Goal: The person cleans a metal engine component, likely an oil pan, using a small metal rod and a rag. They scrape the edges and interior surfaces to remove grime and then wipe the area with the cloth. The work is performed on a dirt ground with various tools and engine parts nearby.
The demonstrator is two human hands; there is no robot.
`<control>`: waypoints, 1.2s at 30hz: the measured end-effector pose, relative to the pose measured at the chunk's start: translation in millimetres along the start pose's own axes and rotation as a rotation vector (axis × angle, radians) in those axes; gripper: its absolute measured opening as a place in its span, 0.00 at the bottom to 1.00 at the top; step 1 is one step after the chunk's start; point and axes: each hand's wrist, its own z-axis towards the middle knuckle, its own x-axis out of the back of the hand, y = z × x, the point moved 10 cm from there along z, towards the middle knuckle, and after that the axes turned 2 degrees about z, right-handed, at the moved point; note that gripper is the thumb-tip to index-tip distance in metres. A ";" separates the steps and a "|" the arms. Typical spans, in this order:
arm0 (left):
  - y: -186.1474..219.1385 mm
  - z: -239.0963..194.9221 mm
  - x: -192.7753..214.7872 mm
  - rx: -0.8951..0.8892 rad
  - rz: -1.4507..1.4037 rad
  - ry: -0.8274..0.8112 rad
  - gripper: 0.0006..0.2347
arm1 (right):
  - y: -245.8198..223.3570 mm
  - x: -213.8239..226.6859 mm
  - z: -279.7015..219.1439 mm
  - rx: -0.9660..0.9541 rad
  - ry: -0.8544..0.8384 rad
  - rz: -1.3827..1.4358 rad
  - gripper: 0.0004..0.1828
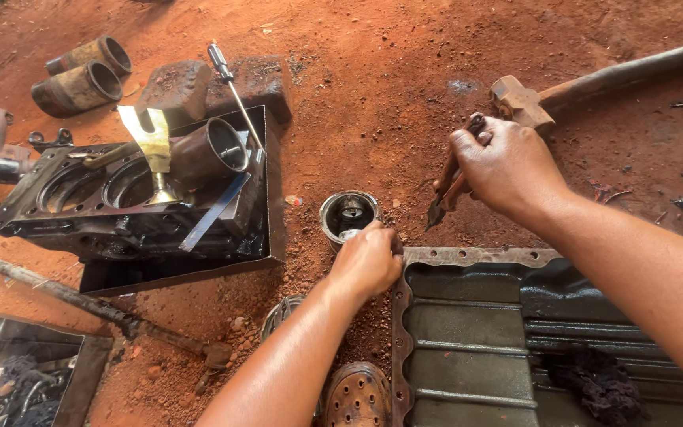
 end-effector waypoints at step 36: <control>89.5 -48.7 111.4 -0.423 -0.414 0.520 0.18 | -14.8 -65.1 -34.9 0.471 -0.538 -0.405 0.11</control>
